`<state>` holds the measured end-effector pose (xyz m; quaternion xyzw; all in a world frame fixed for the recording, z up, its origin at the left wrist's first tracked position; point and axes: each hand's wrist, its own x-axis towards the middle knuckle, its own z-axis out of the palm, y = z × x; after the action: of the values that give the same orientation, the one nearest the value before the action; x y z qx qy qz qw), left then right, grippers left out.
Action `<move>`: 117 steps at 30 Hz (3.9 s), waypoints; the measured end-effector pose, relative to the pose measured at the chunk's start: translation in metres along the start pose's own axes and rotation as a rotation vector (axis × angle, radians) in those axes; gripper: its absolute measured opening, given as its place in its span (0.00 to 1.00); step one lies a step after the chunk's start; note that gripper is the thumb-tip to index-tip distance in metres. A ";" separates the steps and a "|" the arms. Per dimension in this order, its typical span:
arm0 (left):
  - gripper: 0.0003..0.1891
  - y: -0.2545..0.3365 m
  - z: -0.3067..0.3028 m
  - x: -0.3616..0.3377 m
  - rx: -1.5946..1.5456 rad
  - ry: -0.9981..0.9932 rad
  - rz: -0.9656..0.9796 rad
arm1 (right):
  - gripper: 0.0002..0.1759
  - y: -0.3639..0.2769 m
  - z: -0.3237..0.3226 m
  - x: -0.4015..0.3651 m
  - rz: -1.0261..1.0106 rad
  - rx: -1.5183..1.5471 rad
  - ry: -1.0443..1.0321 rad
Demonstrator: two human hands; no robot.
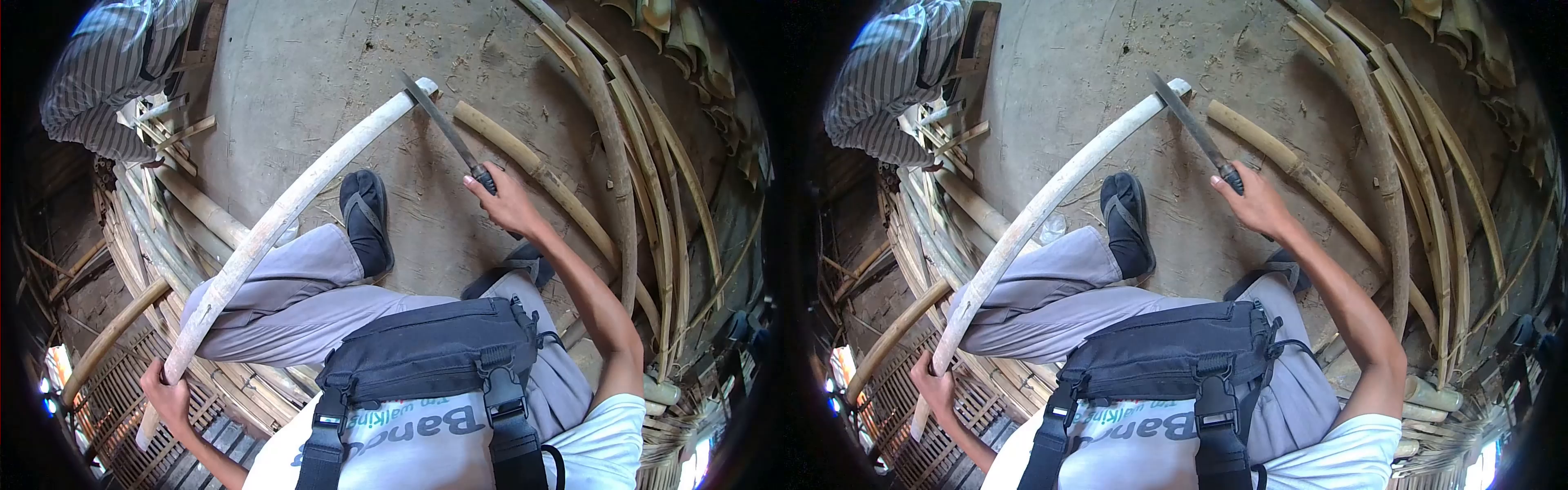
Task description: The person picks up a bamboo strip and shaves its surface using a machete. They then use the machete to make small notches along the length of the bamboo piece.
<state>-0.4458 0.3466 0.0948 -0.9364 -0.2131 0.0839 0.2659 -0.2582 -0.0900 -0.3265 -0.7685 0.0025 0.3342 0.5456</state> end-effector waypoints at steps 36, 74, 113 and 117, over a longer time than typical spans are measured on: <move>0.11 0.009 0.010 0.011 -0.096 0.181 0.158 | 0.27 -0.003 0.002 0.038 -0.022 -0.156 0.013; 0.26 -0.049 -0.067 0.046 0.126 -0.069 0.011 | 0.33 -0.006 0.057 0.017 0.094 0.151 -0.001; 0.30 -0.058 -0.072 0.072 0.128 0.216 0.260 | 0.30 -0.016 0.030 0.030 0.178 0.342 -0.199; 0.28 -0.046 -0.077 0.079 0.176 0.304 0.342 | 0.28 -0.035 0.033 0.026 0.020 0.172 -0.138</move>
<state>-0.3707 0.3815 0.1807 -0.9340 -0.0008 0.0040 0.3573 -0.2423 -0.0390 -0.3163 -0.6938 0.0014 0.3904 0.6051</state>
